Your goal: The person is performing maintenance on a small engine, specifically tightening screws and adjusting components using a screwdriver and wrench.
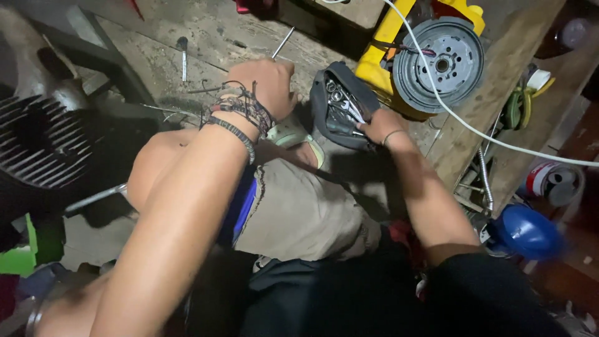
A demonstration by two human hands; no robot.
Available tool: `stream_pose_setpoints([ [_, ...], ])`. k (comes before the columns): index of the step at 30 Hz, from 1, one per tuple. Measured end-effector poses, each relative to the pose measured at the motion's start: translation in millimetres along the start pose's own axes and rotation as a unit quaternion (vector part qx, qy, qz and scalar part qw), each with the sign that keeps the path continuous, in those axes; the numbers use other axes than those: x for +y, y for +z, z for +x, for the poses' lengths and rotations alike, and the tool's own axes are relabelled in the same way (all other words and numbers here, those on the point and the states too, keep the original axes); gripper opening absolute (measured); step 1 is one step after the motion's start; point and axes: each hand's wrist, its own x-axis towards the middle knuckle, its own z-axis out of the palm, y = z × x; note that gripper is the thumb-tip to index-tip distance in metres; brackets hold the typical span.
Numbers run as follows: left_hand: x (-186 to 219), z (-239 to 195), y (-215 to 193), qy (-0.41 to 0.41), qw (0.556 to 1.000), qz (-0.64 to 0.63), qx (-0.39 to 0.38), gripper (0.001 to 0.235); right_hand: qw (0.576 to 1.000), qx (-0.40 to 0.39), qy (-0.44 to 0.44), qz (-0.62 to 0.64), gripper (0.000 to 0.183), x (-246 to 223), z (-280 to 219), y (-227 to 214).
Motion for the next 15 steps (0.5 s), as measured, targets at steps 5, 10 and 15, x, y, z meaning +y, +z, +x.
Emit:
stream_pose_setpoints([
  [5, -7, 0, 3, -0.007, 1.0, -0.014, 0.01, 0.044, 0.996, 0.008, -0.029, 0.079, 0.054, 2, 11, -13],
  [10, -58, -3, -15, -0.029, 0.994, -0.072, 0.075, 0.055, 0.97, 0.167, -0.134, 0.111, 0.069, -7, 78, 24],
  [15, -147, -38, -24, 0.023, 0.887, -0.368, 0.278, 0.044, 0.973, 0.1, -0.18, 0.101, 0.076, -61, 52, -15],
])
